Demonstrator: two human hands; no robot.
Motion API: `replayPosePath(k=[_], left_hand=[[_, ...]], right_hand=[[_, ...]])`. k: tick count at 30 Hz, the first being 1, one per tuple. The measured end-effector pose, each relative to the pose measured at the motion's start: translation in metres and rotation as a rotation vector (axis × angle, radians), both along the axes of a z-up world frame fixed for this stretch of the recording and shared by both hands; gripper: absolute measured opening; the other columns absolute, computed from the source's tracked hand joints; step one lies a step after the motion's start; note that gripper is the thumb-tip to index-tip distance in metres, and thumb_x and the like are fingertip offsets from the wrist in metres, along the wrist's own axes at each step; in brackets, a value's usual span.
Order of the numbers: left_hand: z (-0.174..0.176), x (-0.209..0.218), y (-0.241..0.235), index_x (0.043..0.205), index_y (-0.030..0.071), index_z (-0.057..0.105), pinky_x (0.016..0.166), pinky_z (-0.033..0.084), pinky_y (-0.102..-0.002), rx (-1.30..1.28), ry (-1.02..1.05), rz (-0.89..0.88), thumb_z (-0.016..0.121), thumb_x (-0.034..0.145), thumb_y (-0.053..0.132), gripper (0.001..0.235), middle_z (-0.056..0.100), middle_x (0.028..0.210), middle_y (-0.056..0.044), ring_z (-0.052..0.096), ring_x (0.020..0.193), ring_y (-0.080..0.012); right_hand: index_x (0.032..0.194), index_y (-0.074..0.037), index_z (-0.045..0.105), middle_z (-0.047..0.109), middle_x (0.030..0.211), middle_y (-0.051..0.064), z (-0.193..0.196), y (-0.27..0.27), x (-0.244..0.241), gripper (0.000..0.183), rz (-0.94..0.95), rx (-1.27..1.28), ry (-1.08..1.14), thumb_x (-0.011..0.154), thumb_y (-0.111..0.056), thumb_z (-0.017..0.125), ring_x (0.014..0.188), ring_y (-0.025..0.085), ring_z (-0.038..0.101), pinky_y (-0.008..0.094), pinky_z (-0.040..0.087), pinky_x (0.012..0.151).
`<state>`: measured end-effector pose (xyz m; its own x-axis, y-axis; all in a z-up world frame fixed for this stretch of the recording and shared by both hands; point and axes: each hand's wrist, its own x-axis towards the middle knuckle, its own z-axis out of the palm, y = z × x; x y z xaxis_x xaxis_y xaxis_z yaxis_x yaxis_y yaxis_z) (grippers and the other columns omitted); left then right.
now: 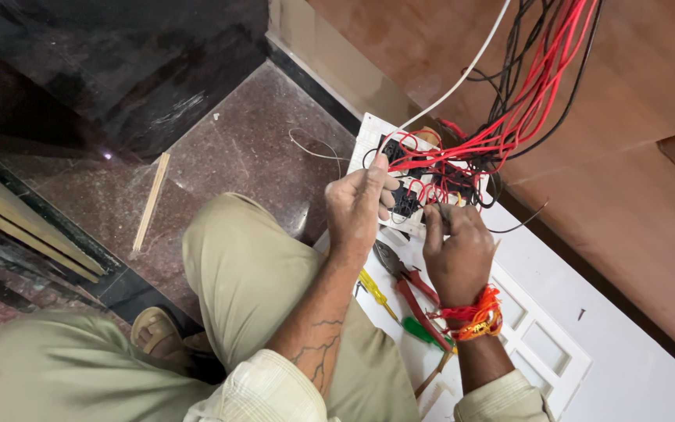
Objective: The person installs an electrical switchboard by connecting wires to terminals with a screwdriver, stripping wire insulation with a tool, and fitting the assembly into a wooden wall panel.
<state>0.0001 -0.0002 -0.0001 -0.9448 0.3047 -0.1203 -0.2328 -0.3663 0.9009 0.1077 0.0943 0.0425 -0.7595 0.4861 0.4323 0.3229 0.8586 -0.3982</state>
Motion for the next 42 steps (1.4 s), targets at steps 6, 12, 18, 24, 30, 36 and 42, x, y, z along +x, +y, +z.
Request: replayPosePath(k=[6,12,18,24,30,36,42], left_hand=[[-0.004,-0.001,0.003,0.078,-0.001,0.074,0.045,0.042,-0.021,0.041,-0.026,0.011,0.065,0.1,0.041,0.048,0.061,0.06,-0.001,0.053,0.048,-0.0057],[-0.006,-0.002,0.004,0.077,0.0,0.074,0.046,0.043,-0.021,0.047,-0.021,0.027,0.064,0.101,0.04,0.048,0.062,0.06,-0.001,0.054,0.049,-0.0058],[-0.007,-0.002,0.004,0.077,0.0,0.074,0.047,0.045,-0.021,0.035,-0.022,0.032,0.063,0.101,0.041,0.048,0.063,0.061,-0.001,0.055,0.051,-0.0052],[-0.008,-0.003,0.004,0.077,0.0,0.075,0.047,0.045,-0.022,0.016,-0.017,0.041,0.062,0.101,0.042,0.05,0.063,0.062,0.0,0.056,0.052,-0.005],[-0.01,-0.003,0.004,0.079,0.0,0.075,0.048,0.046,-0.021,0.046,0.001,0.036,0.06,0.102,0.044,0.052,0.064,0.063,0.0,0.057,0.054,-0.0049],[-0.011,-0.002,0.004,0.079,0.0,0.074,0.049,0.046,-0.022,0.059,0.003,0.041,0.06,0.102,0.043,0.051,0.065,0.064,0.0,0.057,0.055,-0.0047],[-0.008,-0.002,0.004,0.078,0.0,0.074,0.048,0.045,-0.022,0.039,-0.033,0.025,0.061,0.102,0.042,0.051,0.063,0.063,-0.001,0.056,0.053,-0.0052]], right_hand=[[0.093,-0.003,0.075,0.068,0.084,0.017,0.0,-0.007,-0.006,0.015,-0.044,0.078,-0.084,0.098,-0.018,0.072,0.069,0.037,0.066,0.047,0.052,0.063],[0.089,-0.004,0.074,0.066,0.081,0.016,0.004,-0.013,-0.01,0.021,-0.085,0.094,-0.179,0.099,-0.022,0.069,0.067,0.039,0.065,0.049,0.051,0.061],[0.088,-0.004,0.073,0.067,0.081,0.016,0.002,-0.014,-0.012,0.022,-0.073,0.132,-0.212,0.099,-0.023,0.068,0.068,0.039,0.065,0.05,0.051,0.062],[0.088,-0.003,0.073,0.07,0.087,0.018,-0.001,-0.007,-0.013,0.025,-0.087,0.131,-0.209,0.099,-0.025,0.069,0.071,0.04,0.066,0.051,0.051,0.064],[0.085,-0.005,0.074,0.07,0.083,0.018,-0.001,-0.001,-0.016,0.028,-0.144,0.12,-0.242,0.098,-0.029,0.071,0.072,0.041,0.067,0.052,0.051,0.064],[0.082,-0.006,0.072,0.07,0.08,0.019,-0.004,0.001,-0.016,0.031,-0.182,0.134,-0.304,0.099,-0.032,0.07,0.07,0.041,0.067,0.052,0.051,0.062],[0.086,-0.003,0.072,0.068,0.077,0.017,-0.005,0.003,-0.011,0.024,-0.134,-0.037,-0.053,0.099,-0.023,0.074,0.064,0.035,0.064,0.046,0.05,0.063]])
